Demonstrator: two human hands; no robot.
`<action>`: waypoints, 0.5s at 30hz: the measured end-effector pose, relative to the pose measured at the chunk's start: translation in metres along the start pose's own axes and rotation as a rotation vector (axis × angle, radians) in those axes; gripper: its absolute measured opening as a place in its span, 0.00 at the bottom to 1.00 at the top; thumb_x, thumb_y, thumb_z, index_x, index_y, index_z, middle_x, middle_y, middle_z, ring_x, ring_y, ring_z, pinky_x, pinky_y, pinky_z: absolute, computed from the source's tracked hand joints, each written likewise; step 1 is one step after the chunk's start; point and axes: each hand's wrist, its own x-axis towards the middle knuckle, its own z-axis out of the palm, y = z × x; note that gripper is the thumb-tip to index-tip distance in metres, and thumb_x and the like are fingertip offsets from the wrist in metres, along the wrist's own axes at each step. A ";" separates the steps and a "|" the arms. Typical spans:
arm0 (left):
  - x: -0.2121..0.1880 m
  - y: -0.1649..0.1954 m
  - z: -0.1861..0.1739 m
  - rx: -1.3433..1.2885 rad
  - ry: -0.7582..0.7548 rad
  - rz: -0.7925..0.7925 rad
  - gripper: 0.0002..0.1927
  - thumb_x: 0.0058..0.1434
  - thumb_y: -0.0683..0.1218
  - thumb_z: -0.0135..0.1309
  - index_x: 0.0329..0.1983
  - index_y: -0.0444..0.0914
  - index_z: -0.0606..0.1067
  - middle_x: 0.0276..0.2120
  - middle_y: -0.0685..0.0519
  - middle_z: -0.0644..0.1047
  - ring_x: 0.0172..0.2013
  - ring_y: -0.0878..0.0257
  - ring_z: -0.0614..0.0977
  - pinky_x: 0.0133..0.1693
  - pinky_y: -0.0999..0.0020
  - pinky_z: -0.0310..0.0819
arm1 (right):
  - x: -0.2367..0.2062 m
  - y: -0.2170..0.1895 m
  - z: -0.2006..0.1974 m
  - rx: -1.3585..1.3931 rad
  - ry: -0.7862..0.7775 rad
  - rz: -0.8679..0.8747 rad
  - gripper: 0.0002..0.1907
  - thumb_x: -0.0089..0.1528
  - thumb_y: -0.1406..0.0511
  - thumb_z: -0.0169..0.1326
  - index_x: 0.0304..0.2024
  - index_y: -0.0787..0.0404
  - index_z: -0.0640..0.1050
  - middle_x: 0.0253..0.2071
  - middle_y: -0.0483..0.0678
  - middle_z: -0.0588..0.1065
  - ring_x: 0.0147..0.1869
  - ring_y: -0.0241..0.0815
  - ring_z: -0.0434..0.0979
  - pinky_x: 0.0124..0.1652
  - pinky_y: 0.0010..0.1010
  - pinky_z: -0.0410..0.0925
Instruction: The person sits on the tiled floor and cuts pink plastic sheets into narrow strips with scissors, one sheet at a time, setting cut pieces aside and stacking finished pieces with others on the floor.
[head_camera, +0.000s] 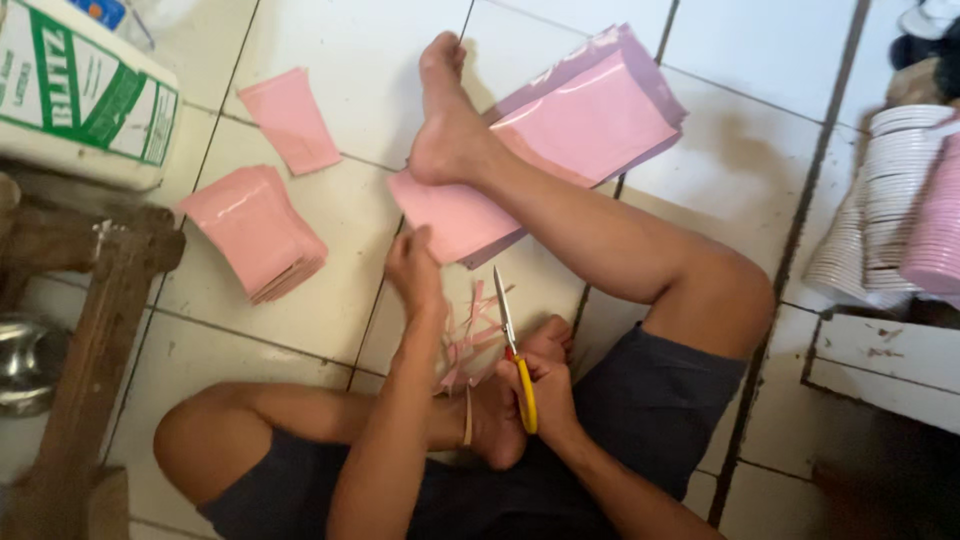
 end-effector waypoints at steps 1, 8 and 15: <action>-0.005 0.000 -0.023 0.005 0.010 0.041 0.12 0.67 0.46 0.58 0.35 0.30 0.76 0.29 0.53 0.71 0.31 0.63 0.68 0.31 0.65 0.65 | 0.000 -0.002 0.001 -0.023 0.010 0.011 0.14 0.64 0.65 0.59 0.24 0.62 0.77 0.17 0.41 0.72 0.18 0.32 0.68 0.19 0.26 0.60; -0.032 0.002 -0.086 -0.441 -0.088 -0.299 0.20 0.68 0.55 0.49 0.52 0.36 0.74 0.43 0.47 0.79 0.41 0.57 0.83 0.43 0.61 0.80 | -0.004 -0.029 0.010 -0.061 -0.102 0.226 0.17 0.66 0.57 0.52 0.32 0.63 0.79 0.15 0.45 0.71 0.14 0.35 0.66 0.15 0.28 0.59; -0.046 -0.013 -0.064 -0.480 -0.057 -0.369 0.19 0.65 0.46 0.59 0.52 0.28 0.71 0.45 0.45 0.78 0.46 0.52 0.84 0.43 0.62 0.83 | -0.007 -0.075 0.014 -0.236 -0.185 0.504 0.28 0.67 0.50 0.45 0.34 0.68 0.80 0.13 0.49 0.69 0.10 0.41 0.64 0.13 0.31 0.58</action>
